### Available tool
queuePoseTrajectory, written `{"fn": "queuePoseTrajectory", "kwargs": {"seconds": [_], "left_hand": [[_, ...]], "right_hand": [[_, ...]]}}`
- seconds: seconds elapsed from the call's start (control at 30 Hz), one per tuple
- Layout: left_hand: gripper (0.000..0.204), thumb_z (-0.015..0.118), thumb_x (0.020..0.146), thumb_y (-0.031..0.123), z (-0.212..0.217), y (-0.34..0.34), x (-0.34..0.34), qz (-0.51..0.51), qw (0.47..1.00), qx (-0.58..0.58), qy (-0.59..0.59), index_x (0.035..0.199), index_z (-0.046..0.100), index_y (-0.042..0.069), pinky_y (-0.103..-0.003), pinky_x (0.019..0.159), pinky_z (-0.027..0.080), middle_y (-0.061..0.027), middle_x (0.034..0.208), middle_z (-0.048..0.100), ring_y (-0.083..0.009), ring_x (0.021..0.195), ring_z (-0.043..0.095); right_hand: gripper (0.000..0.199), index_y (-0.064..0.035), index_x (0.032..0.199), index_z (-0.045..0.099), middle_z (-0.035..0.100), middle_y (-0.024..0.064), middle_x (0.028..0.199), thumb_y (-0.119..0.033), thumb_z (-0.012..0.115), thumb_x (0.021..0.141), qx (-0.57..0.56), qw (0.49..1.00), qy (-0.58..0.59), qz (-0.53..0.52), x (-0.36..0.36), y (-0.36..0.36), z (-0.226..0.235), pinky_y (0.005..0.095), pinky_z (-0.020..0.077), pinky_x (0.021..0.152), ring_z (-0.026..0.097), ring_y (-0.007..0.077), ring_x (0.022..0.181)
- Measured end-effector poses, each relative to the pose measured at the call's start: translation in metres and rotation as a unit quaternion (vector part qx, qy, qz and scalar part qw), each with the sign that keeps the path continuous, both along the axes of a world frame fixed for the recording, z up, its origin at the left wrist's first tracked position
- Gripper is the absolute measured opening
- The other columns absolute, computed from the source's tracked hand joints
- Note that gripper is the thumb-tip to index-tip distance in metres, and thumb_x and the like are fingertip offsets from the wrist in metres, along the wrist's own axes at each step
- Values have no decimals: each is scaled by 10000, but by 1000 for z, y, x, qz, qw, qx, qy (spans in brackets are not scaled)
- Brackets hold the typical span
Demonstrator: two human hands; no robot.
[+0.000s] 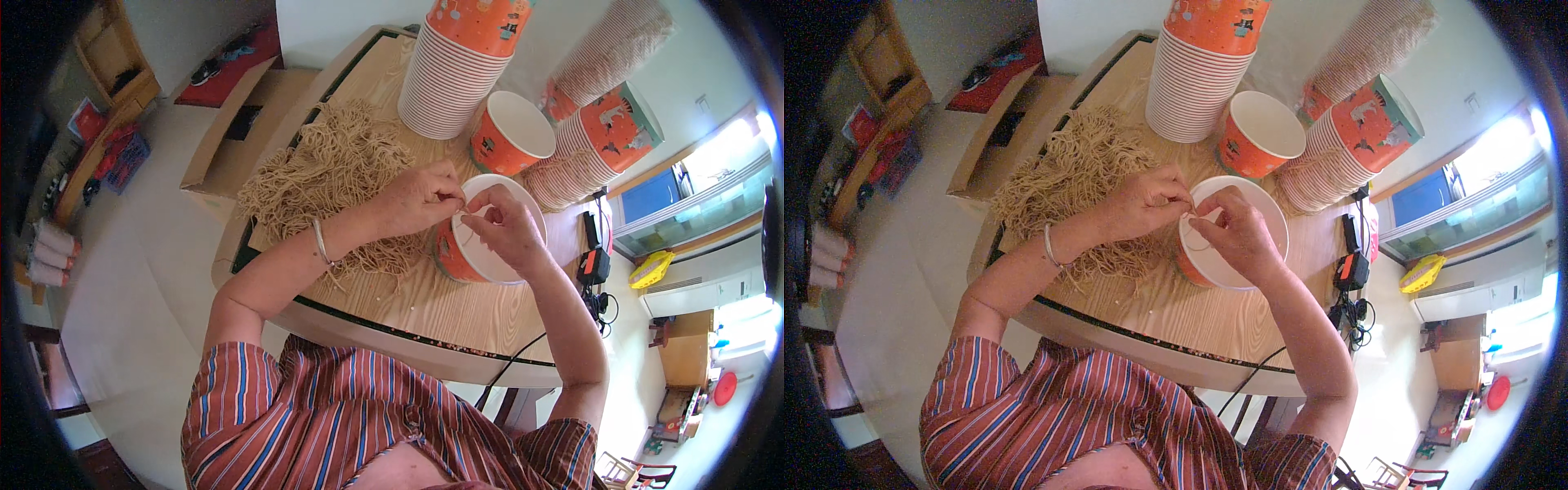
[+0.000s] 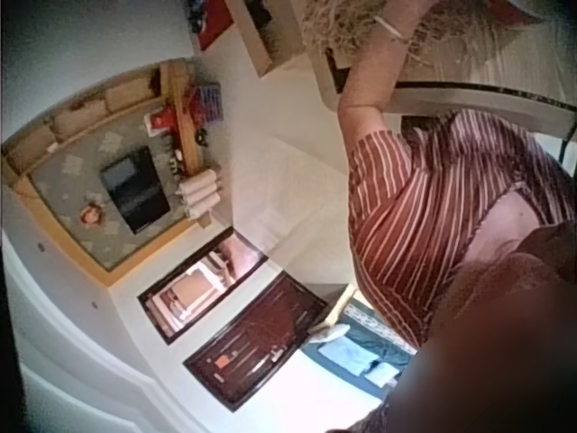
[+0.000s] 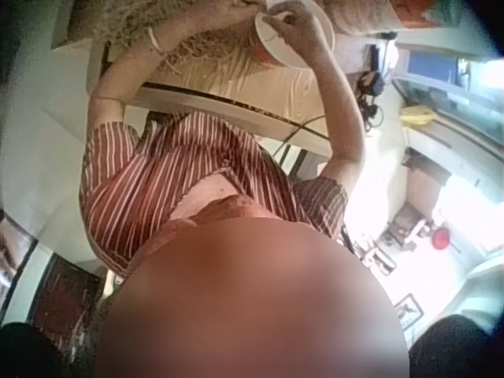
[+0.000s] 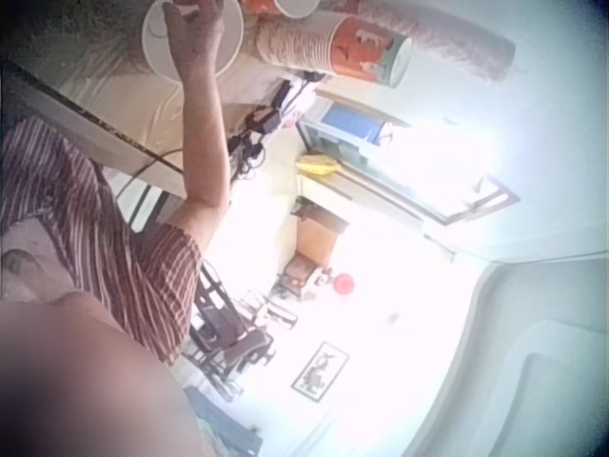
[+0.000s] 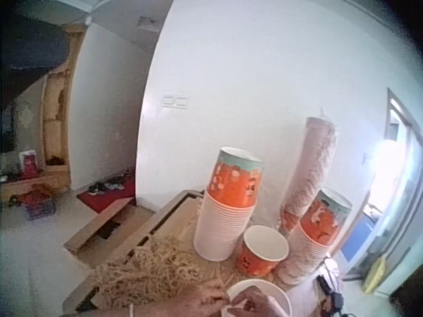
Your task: Placing decorative shredded paper into paper cups.
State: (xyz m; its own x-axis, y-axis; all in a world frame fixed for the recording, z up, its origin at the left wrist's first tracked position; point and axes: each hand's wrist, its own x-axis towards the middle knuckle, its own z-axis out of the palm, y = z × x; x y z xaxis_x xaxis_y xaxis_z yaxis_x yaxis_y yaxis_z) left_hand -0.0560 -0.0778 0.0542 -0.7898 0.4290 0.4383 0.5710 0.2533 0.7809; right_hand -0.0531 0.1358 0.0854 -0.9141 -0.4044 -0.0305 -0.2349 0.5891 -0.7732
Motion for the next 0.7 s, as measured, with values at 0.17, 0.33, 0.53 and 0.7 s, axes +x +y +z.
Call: {"fn": "queuePoseTrajectory", "kwargs": {"seconds": [0.17,0.33,0.53,0.7], "left_hand": [[107,645,855,96,0,0,-1,-5,1000,-5,22,913,689,18,-327,788,485,-77,890,588,-201,893,608],[119,620,873,105,-1,-2,0,-19,1000,8,-15,920,687,19,-315,787,478,-72,897,576,-195,882,600],[130,594,884,104,-1,-2,-2,-25,1000,-6,-14,927,687,23,-316,790,472,-73,890,558,-199,877,590],[140,585,890,118,-1,-4,-1,-29,1000,-5,-7,911,681,18,-334,780,470,-79,882,559,-216,881,593]], "right_hand": [[187,-20,925,629,608,47,773,-183,712,884,-58,996,-68,-27,0,0,5,258,452,500,553,90,561],[147,-22,867,592,580,53,675,-132,685,898,-158,972,-168,-45,3,-5,12,236,358,387,500,73,473],[110,-28,920,571,578,40,699,-106,648,911,-236,939,-246,-49,-2,1,18,228,368,394,515,93,483],[106,-37,962,573,567,22,703,-97,643,909,-347,887,-301,-47,-2,0,20,228,404,441,516,91,518]]}}
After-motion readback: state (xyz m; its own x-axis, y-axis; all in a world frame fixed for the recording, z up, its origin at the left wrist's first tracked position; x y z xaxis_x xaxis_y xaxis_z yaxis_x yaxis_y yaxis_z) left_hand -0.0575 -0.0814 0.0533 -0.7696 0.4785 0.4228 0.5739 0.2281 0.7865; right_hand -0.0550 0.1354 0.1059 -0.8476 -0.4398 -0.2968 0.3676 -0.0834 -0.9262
